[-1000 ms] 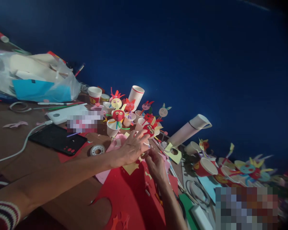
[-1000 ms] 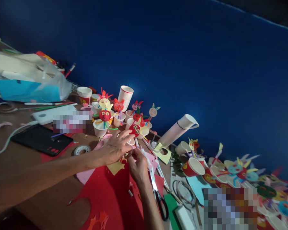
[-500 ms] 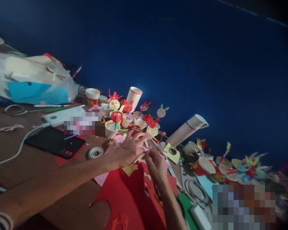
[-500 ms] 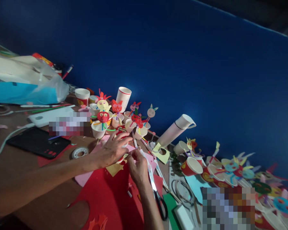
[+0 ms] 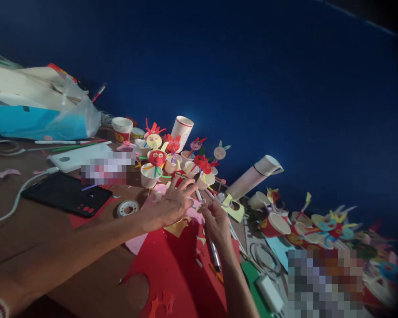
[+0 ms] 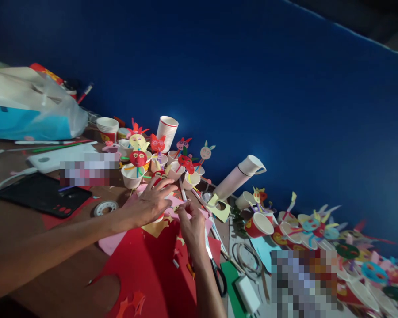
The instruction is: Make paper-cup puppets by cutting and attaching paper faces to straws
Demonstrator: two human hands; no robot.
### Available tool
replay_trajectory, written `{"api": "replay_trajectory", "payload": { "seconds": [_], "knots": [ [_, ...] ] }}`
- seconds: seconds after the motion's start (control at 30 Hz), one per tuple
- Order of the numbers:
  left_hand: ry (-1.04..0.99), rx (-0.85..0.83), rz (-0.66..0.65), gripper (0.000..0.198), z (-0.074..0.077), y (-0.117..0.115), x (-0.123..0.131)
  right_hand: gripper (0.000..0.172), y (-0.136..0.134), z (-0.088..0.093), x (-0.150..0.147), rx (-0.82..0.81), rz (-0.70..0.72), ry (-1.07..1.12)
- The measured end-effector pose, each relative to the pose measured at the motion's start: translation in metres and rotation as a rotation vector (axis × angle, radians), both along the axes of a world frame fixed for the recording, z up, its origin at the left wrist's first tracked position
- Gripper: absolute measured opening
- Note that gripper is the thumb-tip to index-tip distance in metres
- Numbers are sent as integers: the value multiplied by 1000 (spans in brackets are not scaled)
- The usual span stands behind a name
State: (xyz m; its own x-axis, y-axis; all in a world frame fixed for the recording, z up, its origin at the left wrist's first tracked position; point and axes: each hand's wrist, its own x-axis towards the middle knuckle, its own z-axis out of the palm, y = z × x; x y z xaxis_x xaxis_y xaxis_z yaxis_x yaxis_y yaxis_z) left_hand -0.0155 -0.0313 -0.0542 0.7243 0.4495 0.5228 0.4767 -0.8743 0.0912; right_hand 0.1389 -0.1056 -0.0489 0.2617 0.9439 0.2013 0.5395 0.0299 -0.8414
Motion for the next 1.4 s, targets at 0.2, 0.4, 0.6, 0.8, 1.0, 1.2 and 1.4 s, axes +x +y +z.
{"api": "replay_trajectory", "payload": {
  "seconds": [0.2, 0.4, 0.6, 0.8, 1.0, 1.2, 1.4],
  "knots": [
    [7, -14, -4, 11, -1, 1, 2, 20, 1, -7, -5, 13, -22, -116],
    [52, 21, 11, 13, 4, -2, 1, 19, 4, -11, -7, 46, -47, -242],
    [43, 51, 5, 10, 9, -4, -2, 20, 6, -16, -5, 76, -24, -251],
    [80, 62, 5, 11, 9, -2, -2, 14, 5, -14, -8, 81, 5, -212],
    [91, 61, -3, 11, 9, -2, -2, 16, 5, -15, -11, 40, -20, -107],
    [68, 45, -6, 9, 11, -2, -6, 19, 8, -27, -10, -7, -46, -8],
    [-366, -497, -70, 19, 13, -36, -23, 18, 8, -27, -13, -31, -69, 39]
  ]
}}
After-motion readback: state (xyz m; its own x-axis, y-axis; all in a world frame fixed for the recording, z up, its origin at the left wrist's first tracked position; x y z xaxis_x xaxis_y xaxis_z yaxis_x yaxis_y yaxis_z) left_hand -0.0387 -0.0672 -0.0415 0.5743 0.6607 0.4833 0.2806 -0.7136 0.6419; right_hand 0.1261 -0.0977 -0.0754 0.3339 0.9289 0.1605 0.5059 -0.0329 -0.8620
